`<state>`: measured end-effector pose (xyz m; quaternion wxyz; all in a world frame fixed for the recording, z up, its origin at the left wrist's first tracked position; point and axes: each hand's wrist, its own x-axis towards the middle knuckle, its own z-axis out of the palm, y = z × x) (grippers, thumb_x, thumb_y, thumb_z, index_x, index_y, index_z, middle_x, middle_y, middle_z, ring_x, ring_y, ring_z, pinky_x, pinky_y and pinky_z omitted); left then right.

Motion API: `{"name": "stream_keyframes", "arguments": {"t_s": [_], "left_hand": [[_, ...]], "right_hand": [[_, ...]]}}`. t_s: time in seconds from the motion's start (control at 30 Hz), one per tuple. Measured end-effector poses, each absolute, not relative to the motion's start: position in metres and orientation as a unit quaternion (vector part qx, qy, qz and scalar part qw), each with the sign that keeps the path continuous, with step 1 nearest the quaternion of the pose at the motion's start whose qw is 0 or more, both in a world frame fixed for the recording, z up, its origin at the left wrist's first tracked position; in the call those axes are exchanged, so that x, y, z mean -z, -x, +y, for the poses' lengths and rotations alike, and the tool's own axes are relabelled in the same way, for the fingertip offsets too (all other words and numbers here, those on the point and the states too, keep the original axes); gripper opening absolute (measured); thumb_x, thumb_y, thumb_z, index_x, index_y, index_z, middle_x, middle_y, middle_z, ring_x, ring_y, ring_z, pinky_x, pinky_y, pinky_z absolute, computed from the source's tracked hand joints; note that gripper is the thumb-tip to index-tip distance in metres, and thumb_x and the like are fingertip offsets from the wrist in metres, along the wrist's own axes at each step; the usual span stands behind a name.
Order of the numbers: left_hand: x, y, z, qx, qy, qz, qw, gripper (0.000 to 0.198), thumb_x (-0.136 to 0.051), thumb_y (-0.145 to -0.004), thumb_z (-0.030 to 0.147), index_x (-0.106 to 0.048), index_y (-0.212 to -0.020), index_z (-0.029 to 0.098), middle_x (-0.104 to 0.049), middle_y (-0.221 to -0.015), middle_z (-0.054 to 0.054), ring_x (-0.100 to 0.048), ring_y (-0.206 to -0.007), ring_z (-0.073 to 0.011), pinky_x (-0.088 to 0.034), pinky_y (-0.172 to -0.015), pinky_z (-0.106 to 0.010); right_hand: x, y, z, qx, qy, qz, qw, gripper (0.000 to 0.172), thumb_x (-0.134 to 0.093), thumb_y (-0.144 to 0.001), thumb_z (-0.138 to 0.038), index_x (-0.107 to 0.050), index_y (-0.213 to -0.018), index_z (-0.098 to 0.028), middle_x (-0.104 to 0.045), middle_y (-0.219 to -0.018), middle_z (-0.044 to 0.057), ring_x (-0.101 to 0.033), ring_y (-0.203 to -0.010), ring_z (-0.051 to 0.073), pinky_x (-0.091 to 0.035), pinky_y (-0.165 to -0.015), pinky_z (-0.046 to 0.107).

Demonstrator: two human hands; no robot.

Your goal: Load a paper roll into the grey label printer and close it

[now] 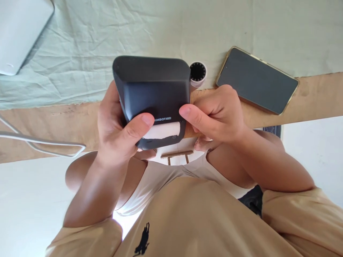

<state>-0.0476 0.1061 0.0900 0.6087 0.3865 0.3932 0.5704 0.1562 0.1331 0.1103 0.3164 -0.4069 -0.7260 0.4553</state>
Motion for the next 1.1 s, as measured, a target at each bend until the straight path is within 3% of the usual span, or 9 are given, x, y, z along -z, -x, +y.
{"name": "stream_keyframes", "arguments": {"t_s": [0.1, 0.27, 0.37, 0.47, 0.63, 0.83, 0.9, 1.0, 1.1], "left_hand": [[-0.088, 0.045, 0.111, -0.580, -0.372, 0.400, 0.605, 0.036, -0.092, -0.074, 0.034, -0.075, -0.102, 0.018, -0.065, -0.073, 0.001, -0.052, -0.045, -0.0079, -0.033, -0.031, -0.021], [-0.082, 0.047, 0.119, -0.558, -0.388, 0.417, 0.604, 0.050, -0.092, -0.071, 0.044, -0.073, -0.106, 0.014, -0.070, -0.081, -0.005, -0.066, -0.064, -0.0164, -0.048, -0.045, -0.027], [-0.077, 0.046, 0.121, -0.590, -0.415, 0.368, 0.587, 0.042, -0.090, -0.077, 0.040, -0.072, -0.104, 0.014, -0.072, -0.087, -0.005, -0.072, -0.079, -0.0186, -0.058, -0.060, -0.029], [-0.078, 0.043, 0.122, -0.600, -0.419, 0.328, 0.598, 0.038, -0.090, -0.077, 0.031, -0.069, -0.103, 0.013, -0.073, -0.091, -0.006, -0.076, -0.105, -0.0269, -0.067, -0.082, -0.039], [-0.085, 0.038, 0.126, -0.579, -0.420, 0.314, 0.624, 0.047, -0.096, -0.068, 0.033, -0.067, -0.100, 0.013, -0.074, -0.088, -0.003, -0.069, -0.136, -0.0340, -0.066, -0.108, -0.050], [-0.087, 0.039, 0.130, -0.558, -0.449, 0.312, 0.624, 0.049, -0.099, -0.065, 0.039, -0.067, -0.094, 0.017, -0.071, -0.081, 0.000, -0.068, -0.137, -0.0304, -0.067, -0.106, -0.042], [-0.087, 0.039, 0.130, -0.552, -0.456, 0.318, 0.622, 0.054, -0.100, -0.061, 0.042, -0.067, -0.096, 0.018, -0.072, -0.082, 0.001, -0.068, -0.138, -0.0291, -0.066, -0.108, -0.041], [-0.086, 0.039, 0.129, -0.555, -0.459, 0.313, 0.618, 0.057, -0.099, -0.063, 0.042, -0.066, -0.101, 0.014, -0.071, -0.082, 0.002, -0.066, -0.142, -0.0288, -0.064, -0.115, -0.044], [-0.081, 0.040, 0.130, -0.568, -0.454, 0.292, 0.621, 0.054, -0.089, -0.072, 0.040, -0.063, -0.108, 0.009, -0.072, -0.085, 0.004, -0.058, -0.153, -0.0307, -0.057, -0.124, -0.051]], "right_hand": [[-0.109, -0.155, 0.133, -0.459, 0.437, -0.710, 0.307, 0.082, -0.058, -0.102, -0.068, -0.042, -0.043, -0.014, -0.036, -0.043, -0.003, -0.027, -0.047, 0.001, -0.016, -0.052, 0.031], [-0.104, -0.153, 0.136, -0.422, 0.440, -0.732, 0.304, 0.076, -0.054, -0.105, -0.059, -0.045, -0.044, -0.014, -0.038, -0.044, -0.003, -0.028, -0.049, 0.002, -0.022, -0.055, 0.028], [-0.101, -0.153, 0.137, -0.406, 0.438, -0.746, 0.294, 0.074, -0.053, -0.107, -0.047, -0.040, -0.043, -0.014, -0.035, -0.045, -0.002, -0.027, -0.051, 0.002, -0.024, -0.058, 0.027], [-0.100, -0.154, 0.135, -0.384, 0.428, -0.764, 0.293, 0.074, -0.052, -0.109, -0.043, -0.037, -0.042, -0.014, -0.024, -0.047, -0.003, -0.022, -0.052, 0.003, -0.018, -0.058, 0.030], [-0.101, -0.152, 0.132, -0.369, 0.386, -0.775, 0.338, 0.066, -0.049, -0.107, -0.036, -0.040, -0.044, -0.017, -0.017, -0.049, -0.004, -0.015, -0.054, 0.005, -0.012, -0.060, 0.033], [-0.093, -0.160, 0.128, -0.274, 0.331, -0.821, 0.376, 0.069, -0.046, -0.109, -0.034, -0.032, -0.044, -0.017, -0.011, -0.053, -0.004, -0.008, -0.057, 0.006, -0.013, -0.061, 0.035], [-0.086, -0.160, 0.111, -0.207, 0.272, -0.854, 0.393, 0.065, -0.045, -0.110, -0.035, -0.031, -0.049, -0.017, -0.019, -0.051, -0.004, -0.013, -0.055, 0.007, -0.015, -0.057, 0.034], [-0.072, -0.145, 0.061, -0.154, 0.214, -0.884, 0.386, 0.053, -0.044, -0.109, -0.034, -0.044, -0.058, -0.019, -0.042, -0.052, -0.003, -0.032, -0.055, 0.010, -0.021, -0.054, 0.034], [-0.054, -0.115, 0.004, -0.146, 0.153, -0.913, 0.350, 0.030, -0.048, -0.108, -0.018, -0.065, -0.084, -0.022, -0.071, -0.079, -0.008, -0.064, -0.078, 0.007, -0.049, -0.069, 0.027]]}}
